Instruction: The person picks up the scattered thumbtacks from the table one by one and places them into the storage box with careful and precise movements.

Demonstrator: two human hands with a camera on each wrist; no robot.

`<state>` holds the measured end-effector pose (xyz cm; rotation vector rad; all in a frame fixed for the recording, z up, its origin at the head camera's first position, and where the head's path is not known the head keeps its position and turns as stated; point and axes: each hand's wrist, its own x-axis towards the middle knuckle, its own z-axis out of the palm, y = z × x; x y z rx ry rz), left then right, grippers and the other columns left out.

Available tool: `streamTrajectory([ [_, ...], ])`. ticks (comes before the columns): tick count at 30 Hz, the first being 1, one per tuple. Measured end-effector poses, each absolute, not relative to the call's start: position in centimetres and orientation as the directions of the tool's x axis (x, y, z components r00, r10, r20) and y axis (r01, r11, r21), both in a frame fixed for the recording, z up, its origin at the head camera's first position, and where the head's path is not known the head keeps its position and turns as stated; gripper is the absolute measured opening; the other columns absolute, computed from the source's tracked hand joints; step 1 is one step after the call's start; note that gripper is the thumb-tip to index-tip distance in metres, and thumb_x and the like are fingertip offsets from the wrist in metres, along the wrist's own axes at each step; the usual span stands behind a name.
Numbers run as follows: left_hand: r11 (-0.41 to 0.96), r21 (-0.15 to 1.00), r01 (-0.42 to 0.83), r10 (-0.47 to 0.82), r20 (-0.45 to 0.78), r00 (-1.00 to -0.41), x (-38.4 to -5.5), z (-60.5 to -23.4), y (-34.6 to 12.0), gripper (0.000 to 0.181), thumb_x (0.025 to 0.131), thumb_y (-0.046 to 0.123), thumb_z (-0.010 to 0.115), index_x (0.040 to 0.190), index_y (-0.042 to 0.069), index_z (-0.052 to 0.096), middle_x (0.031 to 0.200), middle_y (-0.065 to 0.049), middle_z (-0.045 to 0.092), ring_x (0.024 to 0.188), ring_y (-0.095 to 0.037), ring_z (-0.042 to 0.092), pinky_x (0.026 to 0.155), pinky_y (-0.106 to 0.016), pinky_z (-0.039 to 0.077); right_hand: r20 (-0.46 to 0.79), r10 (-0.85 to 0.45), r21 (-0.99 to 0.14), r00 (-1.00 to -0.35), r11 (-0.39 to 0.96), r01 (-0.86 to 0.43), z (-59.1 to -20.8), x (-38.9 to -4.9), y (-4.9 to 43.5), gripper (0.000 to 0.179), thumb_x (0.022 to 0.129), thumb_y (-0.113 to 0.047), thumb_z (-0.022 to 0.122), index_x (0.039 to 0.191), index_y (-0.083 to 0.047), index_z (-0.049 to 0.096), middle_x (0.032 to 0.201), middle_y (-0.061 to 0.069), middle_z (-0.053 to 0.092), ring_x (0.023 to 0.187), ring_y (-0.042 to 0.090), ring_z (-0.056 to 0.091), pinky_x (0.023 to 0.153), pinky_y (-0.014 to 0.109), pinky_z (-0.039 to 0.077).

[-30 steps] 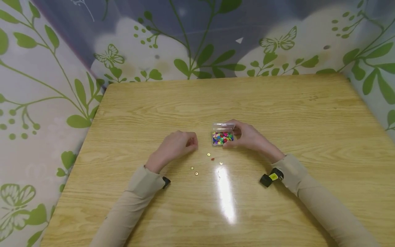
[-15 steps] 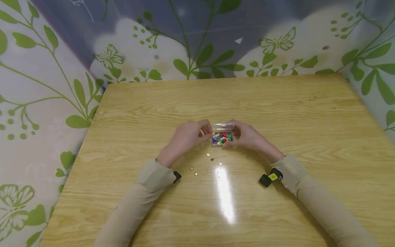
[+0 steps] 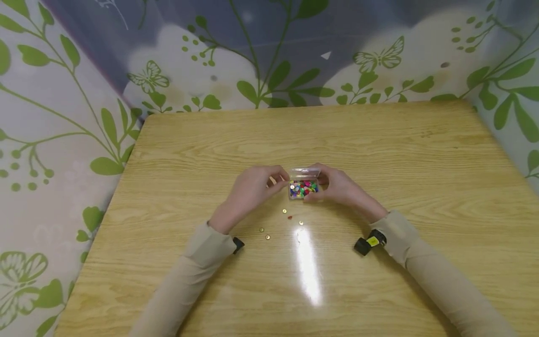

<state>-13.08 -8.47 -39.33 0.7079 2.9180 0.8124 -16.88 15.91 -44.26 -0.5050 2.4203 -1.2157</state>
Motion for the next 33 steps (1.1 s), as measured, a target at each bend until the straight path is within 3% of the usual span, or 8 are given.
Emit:
streamTrajectory([
  [7,0.766,0.475,0.432,0.498,-0.015,-0.867,-11.5,-39.7,-10.9,0.009,0.097,0.015,0.068,0.101,0.017,0.075,0.091,0.004,0.075,0.08,-0.011,0.068,0.073,-0.029,0.055,-0.188,-0.461,-0.813,-0.867,0.568,-0.126,-44.1,-16.8,16.0,0.074,0.077,-0.022,0.09,0.139,-0.008,0.053,0.129,0.017,0.065,0.123,0.034,0.06,0.11,0.053,0.04],
  [16,0.7,0.581,0.415,0.615,-0.197,-0.763,-9.5,-40.7,-13.3,0.01,0.087,0.018,0.081,0.09,0.018,0.072,0.081,0.012,0.068,0.074,0.0,0.061,0.071,-0.024,0.051,-0.193,-0.463,-0.807,-0.865,0.577,-0.129,-44.2,-16.8,16.1,0.077,0.077,-0.024,0.09,0.142,-0.007,0.051,0.132,0.017,0.063,0.125,0.035,0.058,0.111,0.054,0.04],
  [33,0.691,0.571,0.443,0.627,-0.169,-0.761,-9.4,-41.4,-12.9,0.016,0.085,0.017,0.082,0.076,0.017,0.069,0.074,0.012,0.068,0.067,0.001,0.057,0.066,-0.02,0.05,-0.19,-0.469,-0.808,-0.862,0.574,-0.134,-44.2,-16.8,16.0,0.075,0.078,-0.023,0.09,0.14,-0.008,0.052,0.129,0.016,0.064,0.123,0.035,0.06,0.109,0.054,0.041],
])
